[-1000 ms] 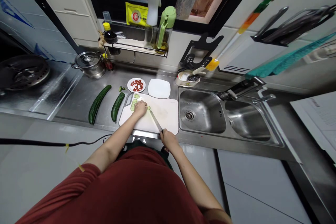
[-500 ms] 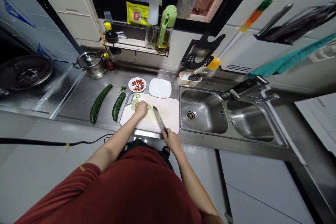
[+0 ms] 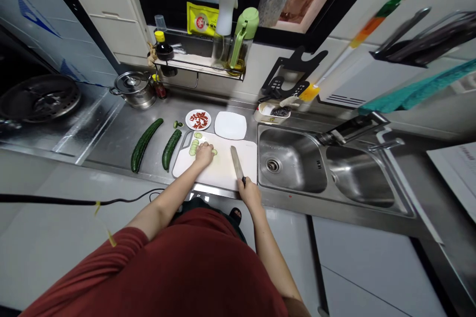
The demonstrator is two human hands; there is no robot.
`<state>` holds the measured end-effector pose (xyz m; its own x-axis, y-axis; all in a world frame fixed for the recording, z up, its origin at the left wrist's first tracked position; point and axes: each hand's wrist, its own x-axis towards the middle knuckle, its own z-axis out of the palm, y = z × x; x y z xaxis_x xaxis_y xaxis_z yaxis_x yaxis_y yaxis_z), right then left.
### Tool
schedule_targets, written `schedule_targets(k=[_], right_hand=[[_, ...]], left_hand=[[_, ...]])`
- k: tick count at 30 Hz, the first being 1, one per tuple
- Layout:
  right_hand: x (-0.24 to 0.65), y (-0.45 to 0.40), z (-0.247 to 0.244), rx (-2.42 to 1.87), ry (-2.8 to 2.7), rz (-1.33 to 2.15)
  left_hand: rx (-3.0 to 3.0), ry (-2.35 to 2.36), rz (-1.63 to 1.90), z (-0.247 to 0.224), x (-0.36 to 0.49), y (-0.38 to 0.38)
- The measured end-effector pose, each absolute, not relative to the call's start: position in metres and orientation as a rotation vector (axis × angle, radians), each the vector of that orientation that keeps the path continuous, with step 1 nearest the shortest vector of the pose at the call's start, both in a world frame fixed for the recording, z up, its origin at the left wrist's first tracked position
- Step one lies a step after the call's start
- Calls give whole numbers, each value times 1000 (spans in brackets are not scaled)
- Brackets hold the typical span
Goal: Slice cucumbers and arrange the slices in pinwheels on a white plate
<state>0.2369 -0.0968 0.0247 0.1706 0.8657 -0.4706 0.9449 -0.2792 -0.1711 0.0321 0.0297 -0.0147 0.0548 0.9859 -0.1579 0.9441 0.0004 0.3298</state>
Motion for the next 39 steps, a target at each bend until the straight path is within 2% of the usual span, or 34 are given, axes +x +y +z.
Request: schedule_targets(k=[9,24,35,39], right_hand=[[237,-94,20,2245,1796,-728],[238,-94,12,2242,1824,-726],[239,-94,9,2267,1844,-746],[240,-93,8,2277,1835,-784]], left_hand=[[1931,1962,262,-13,31,28],[1514,1821,668,-23,20,-6],[1354,2056,859,-22,-19,-24],[1336,2228,824,-22,-28,-23]])
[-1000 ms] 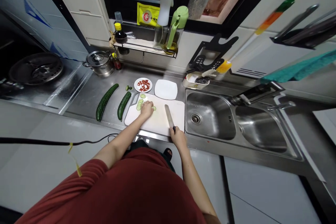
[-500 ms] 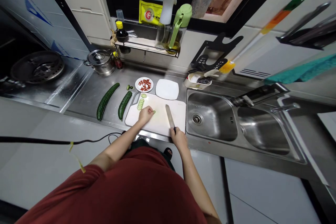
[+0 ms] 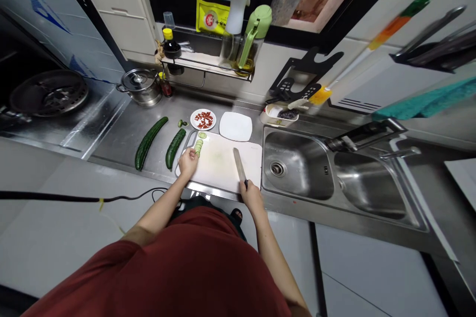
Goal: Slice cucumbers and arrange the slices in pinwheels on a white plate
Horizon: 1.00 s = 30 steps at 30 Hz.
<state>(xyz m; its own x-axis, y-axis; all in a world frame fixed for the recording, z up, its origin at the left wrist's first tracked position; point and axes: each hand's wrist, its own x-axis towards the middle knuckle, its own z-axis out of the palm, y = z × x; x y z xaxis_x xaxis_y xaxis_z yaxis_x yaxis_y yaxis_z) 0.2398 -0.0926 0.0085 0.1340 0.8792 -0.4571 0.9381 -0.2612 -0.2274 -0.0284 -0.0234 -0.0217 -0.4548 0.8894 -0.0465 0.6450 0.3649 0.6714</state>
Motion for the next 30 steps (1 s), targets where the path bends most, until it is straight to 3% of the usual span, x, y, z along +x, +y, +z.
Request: schedule_targets(k=[18,30], right_hand=[[241,-90,7,2290,1798,-825],[242,-89,3,2299,1837,-813]], left_hand=[[1436,2415,658,-10,-17,-23],[1459,2440,633,-1,7,29]])
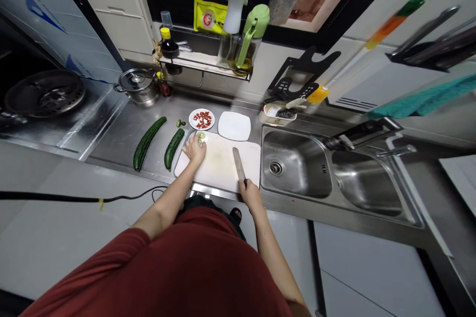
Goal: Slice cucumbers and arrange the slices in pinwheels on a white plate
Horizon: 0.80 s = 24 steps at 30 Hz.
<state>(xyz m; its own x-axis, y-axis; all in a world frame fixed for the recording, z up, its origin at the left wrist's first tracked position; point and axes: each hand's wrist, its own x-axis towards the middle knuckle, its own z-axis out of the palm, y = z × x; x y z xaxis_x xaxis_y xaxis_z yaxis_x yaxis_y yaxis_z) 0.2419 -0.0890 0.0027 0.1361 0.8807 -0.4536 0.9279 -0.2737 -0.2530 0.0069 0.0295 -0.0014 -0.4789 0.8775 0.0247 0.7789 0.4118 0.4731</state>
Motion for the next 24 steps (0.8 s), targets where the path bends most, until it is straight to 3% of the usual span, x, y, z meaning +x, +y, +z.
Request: schedule_targets(k=[10,24], right_hand=[[240,-88,3,2289,1827,-809],[239,-87,6,2288,1825,-795]], left_hand=[[1610,2470,375,-10,-8,61],[1647,2433,332,-5,-10,67]])
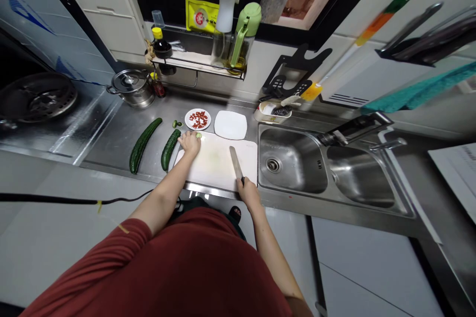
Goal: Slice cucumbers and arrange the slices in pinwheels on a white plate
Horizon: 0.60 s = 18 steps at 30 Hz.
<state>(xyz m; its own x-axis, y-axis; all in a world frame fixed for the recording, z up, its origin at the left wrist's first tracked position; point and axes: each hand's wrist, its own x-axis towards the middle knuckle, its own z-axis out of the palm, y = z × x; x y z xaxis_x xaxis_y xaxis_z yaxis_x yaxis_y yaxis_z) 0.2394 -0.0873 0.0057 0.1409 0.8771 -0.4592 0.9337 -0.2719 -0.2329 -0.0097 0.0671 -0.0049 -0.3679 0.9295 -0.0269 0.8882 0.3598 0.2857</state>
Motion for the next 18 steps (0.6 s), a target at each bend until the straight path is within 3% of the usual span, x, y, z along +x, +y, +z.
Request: schedule_targets(k=[18], right_hand=[[238,-85,8,2297,1799,-822]], left_hand=[[1435,2159,583,-7,15,54]])
